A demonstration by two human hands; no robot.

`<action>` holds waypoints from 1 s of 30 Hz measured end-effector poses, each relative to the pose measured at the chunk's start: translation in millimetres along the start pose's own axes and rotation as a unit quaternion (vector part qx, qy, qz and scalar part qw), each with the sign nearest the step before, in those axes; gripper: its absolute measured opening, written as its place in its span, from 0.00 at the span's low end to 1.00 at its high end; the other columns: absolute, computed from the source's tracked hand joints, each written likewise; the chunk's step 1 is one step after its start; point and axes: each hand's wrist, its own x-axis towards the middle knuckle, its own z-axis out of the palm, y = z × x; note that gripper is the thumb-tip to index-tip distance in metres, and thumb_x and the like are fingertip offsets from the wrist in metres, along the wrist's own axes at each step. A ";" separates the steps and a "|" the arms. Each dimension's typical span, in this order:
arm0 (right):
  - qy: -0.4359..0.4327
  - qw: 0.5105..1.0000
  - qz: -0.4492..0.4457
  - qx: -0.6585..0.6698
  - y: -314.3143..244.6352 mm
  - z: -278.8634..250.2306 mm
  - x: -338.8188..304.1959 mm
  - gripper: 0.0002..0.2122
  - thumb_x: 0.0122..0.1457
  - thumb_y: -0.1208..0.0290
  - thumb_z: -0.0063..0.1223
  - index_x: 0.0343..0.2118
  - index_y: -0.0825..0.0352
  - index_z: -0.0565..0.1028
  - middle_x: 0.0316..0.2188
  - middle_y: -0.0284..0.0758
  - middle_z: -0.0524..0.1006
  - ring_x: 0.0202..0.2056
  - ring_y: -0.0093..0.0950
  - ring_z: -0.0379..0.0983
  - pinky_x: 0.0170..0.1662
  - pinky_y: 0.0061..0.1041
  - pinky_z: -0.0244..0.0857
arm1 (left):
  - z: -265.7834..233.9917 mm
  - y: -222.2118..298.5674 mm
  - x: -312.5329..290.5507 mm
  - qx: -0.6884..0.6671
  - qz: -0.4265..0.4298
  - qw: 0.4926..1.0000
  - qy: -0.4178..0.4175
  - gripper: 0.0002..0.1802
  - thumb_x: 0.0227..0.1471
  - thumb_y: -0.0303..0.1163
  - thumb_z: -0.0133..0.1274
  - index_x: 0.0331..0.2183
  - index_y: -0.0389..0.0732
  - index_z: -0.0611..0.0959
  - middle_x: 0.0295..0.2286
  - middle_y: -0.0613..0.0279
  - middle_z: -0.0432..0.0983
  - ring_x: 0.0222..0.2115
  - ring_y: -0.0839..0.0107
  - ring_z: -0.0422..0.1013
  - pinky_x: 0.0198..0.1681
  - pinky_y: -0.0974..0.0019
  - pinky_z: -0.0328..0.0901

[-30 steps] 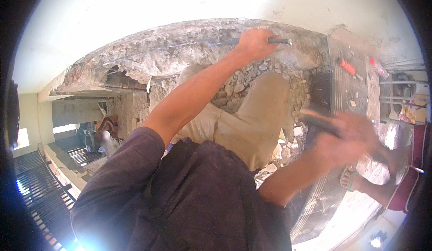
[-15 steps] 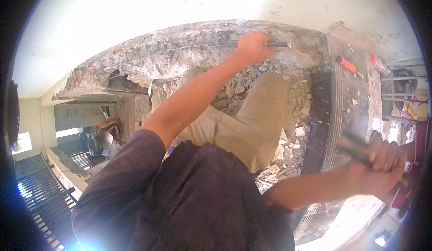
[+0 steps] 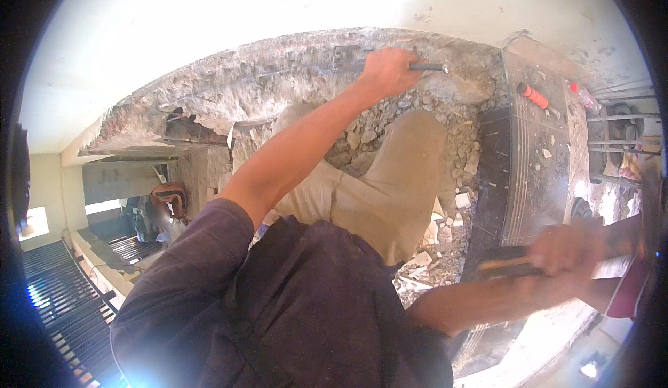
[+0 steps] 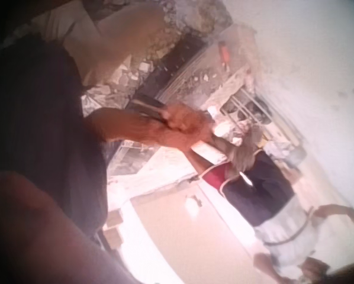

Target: The person uses a hammer and a chisel to break and remove concrete from the edges of a staircase.

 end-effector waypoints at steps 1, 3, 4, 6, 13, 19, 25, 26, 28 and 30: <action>0.119 0.974 -0.158 -0.106 -17.0 38.7 -1.2 0.19 0.64 0.68 0.43 0.15 0.54 0.54 0.11 0.23 0.54 0.12 0.14 0.47 0.14 0.17 0.43 | 1.7 -0.6 -2.1 0.006 0.000 1.000 -0.001 0.15 0.50 0.45 0.58 0.38 0.53 0.89 0.29 0.56 0.83 0.32 0.55 0.79 0.36 0.53 0.73; -0.001 0.974 -0.227 0.026 -11.3 12.6 25.9 0.17 0.59 0.72 0.45 0.15 0.55 0.55 0.11 0.23 0.54 0.14 0.18 0.54 0.22 0.21 0.56 | 0.5 3.6 -4.6 -0.031 0.012 0.999 0.007 0.14 0.50 0.45 0.58 0.37 0.53 0.89 0.28 0.56 0.83 0.30 0.54 0.79 0.35 0.52 0.72; 0.068 0.972 -0.216 -0.066 42.3 10.7 18.4 0.11 0.57 0.73 0.48 0.19 0.59 0.62 0.12 0.24 0.57 0.16 0.19 0.58 0.24 0.21 0.59 | 1.0 7.3 -2.3 -0.046 0.022 0.999 0.010 0.14 0.50 0.44 0.58 0.37 0.52 0.89 0.27 0.55 0.82 0.30 0.54 0.79 0.35 0.52 0.72; 0.095 0.982 0.064 -0.150 127.9 23.9 -2.0 0.05 0.55 0.71 0.54 0.27 0.62 0.69 0.13 0.23 0.60 0.14 0.18 0.59 0.20 0.20 0.57 | 9.0 -4.9 -2.0 -0.028 0.034 0.998 0.051 0.13 0.49 0.43 0.57 0.34 0.49 0.89 0.26 0.53 0.82 0.29 0.52 0.79 0.35 0.51 0.73; 0.005 0.918 0.277 -0.285 115.4 57.9 -45.6 0.14 0.61 0.62 0.57 0.23 0.56 0.64 0.10 0.20 0.56 0.08 0.14 0.51 0.10 0.21 0.46 | -8.8 -5.6 -10.7 -0.008 0.001 0.999 0.046 0.12 0.48 0.40 0.56 0.31 0.46 0.89 0.24 0.52 0.81 0.28 0.51 0.79 0.34 0.51 0.73; 0.070 0.995 -0.059 -0.030 27.1 54.3 -0.5 0.19 0.67 0.69 0.41 0.15 0.55 0.57 0.12 0.23 0.55 0.10 0.16 0.47 0.13 0.18 0.47 | -6.1 -0.7 -12.6 -0.047 0.011 0.997 0.061 0.13 0.52 0.44 0.57 0.29 0.46 0.87 0.22 0.52 0.80 0.25 0.50 0.77 0.32 0.51 0.72; 0.004 0.927 0.322 -0.193 158.4 59.6 -29.7 0.09 0.61 0.68 0.51 0.27 0.61 0.65 0.12 0.21 0.57 0.10 0.14 0.53 0.12 0.21 0.51 | -3.4 -6.1 -18.4 -0.051 0.012 0.996 0.072 0.12 0.50 0.44 0.57 0.33 0.49 0.88 0.24 0.51 0.81 0.27 0.50 0.78 0.34 0.52 0.73; -0.022 0.919 0.356 -0.166 160.5 55.4 -35.7 0.09 0.61 0.68 0.53 0.27 0.60 0.65 0.12 0.21 0.57 0.09 0.14 0.52 0.11 0.21 0.50 | -8.8 -13.8 -15.4 -0.027 0.040 0.995 0.088 0.13 0.51 0.44 0.57 0.33 0.48 0.88 0.24 0.52 0.81 0.25 0.52 0.78 0.33 0.53 0.73; -0.036 0.909 0.383 -0.160 157.6 46.3 -51.0 0.10 0.60 0.67 0.54 0.26 0.58 0.64 0.12 0.21 0.57 0.09 0.14 0.50 0.11 0.22 0.48 | -20.4 -36.6 -27.5 0.022 0.087 0.990 0.105 0.15 0.54 0.46 0.56 0.33 0.47 0.88 0.25 0.53 0.82 0.22 0.56 0.78 0.30 0.55 0.74; -0.005 0.916 0.353 -0.193 156.6 44.1 -61.3 0.11 0.60 0.66 0.54 0.25 0.58 0.64 0.11 0.21 0.56 0.08 0.14 0.50 0.10 0.21 0.48 | -75.4 -31.3 -49.6 -0.085 -0.080 0.992 0.042 0.19 0.60 0.48 0.52 0.36 0.42 0.87 0.23 0.58 0.80 0.22 0.69 0.76 0.26 0.64 0.73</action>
